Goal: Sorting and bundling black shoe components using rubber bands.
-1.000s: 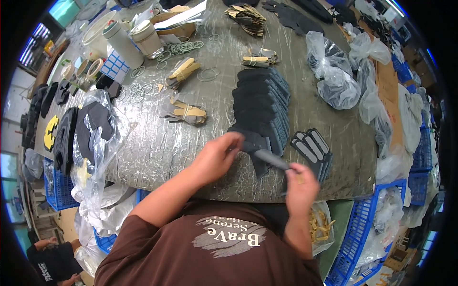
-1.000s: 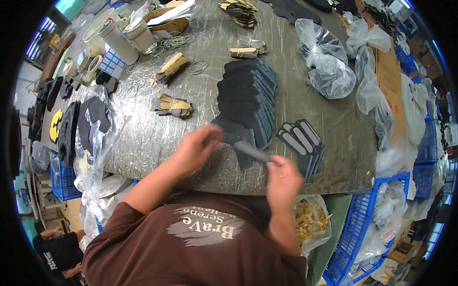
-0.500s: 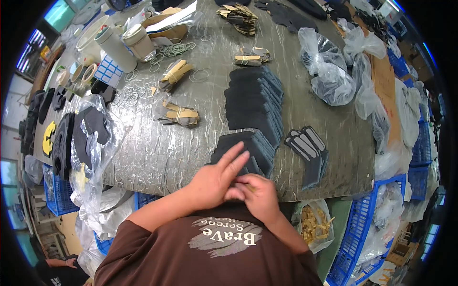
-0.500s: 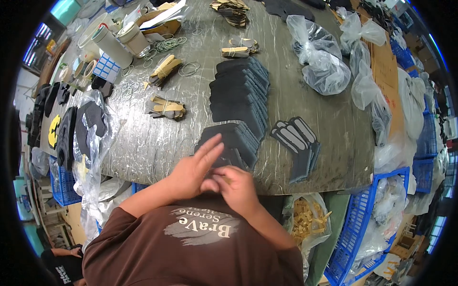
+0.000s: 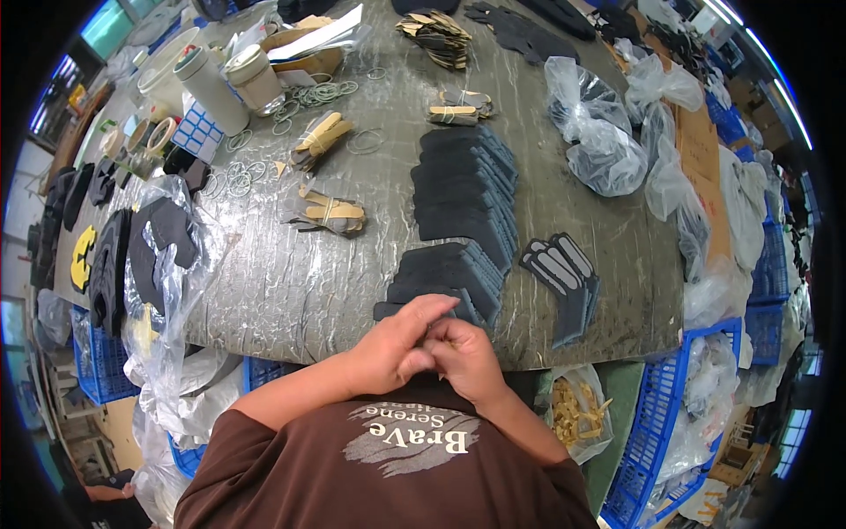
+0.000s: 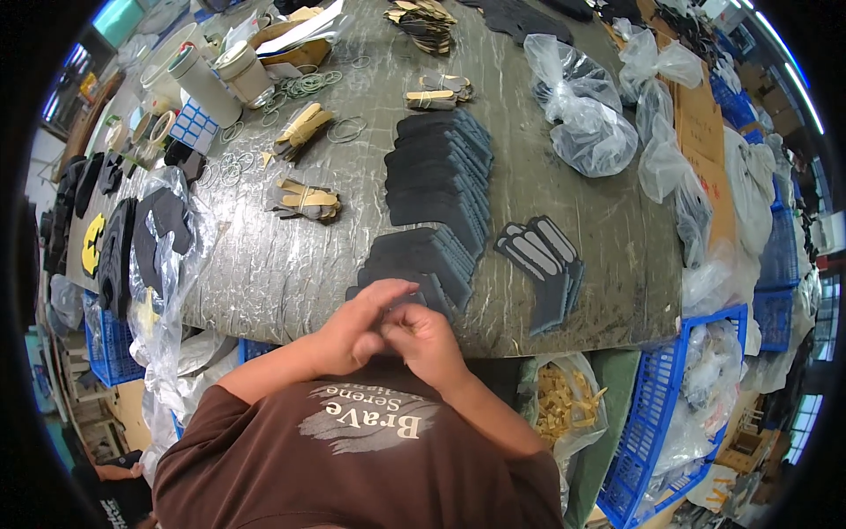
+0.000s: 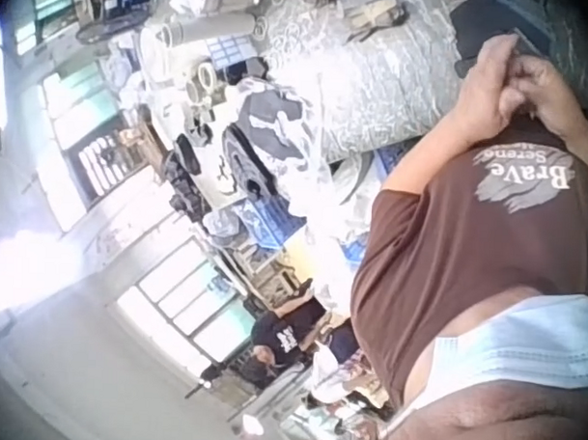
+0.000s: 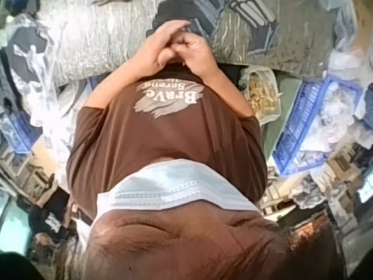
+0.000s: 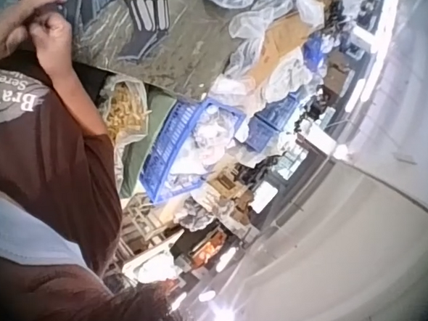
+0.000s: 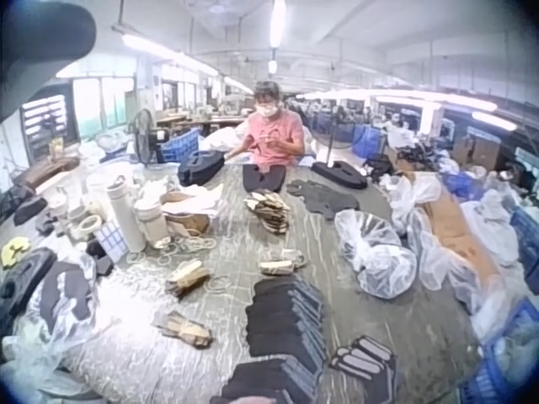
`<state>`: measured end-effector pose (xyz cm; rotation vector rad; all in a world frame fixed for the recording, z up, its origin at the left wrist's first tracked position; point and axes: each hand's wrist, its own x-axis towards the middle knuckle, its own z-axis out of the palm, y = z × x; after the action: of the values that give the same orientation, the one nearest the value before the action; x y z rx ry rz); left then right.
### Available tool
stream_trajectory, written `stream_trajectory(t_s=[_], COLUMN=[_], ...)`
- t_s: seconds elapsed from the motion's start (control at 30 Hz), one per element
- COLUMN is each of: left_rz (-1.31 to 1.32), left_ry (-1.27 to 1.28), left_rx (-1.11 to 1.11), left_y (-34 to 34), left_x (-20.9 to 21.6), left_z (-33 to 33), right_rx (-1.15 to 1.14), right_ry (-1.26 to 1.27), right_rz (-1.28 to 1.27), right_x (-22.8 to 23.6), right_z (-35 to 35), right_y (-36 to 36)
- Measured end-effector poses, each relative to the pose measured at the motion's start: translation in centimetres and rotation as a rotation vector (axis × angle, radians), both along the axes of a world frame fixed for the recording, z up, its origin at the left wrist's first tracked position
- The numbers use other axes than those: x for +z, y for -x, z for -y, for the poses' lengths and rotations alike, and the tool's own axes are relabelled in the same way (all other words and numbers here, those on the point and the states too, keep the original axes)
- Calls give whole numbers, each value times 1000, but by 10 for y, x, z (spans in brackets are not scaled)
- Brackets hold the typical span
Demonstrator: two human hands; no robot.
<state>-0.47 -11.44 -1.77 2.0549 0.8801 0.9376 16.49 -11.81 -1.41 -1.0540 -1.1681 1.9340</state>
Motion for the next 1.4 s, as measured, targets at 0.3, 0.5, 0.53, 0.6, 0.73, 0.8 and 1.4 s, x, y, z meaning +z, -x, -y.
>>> stream_trajectory(t_s=[0.3, 0.5, 0.53, 0.6, 0.73, 0.8, 1.4], left_rz=[114, 406, 391, 299, 139, 105, -106], left_ry=[186, 778, 811, 897, 863, 863, 780], left_rx=[76, 656, 657, 646, 619, 627, 646], left_y=[15, 41, 43, 43, 37, 36, 31], left_x=[9, -3, -6, -9, -11, -7, -3], left_z=[1, 2, 1, -1, -2, -1, -5], right_rx=[-55, -629, -552, -267, 9, 27, 118], right_ry=[69, 167, -113, -720, -1141, -1213, -1307], right_rz=[-109, -549, -193, 495, 861, 918, 981], right_x=[0, -14, -18, -8, -29, -32, -29], right_z=[-2, -22, -15, -7, -1, 0, 1], right_y=[-4, -43, -40, -29, -19, -18, -18])
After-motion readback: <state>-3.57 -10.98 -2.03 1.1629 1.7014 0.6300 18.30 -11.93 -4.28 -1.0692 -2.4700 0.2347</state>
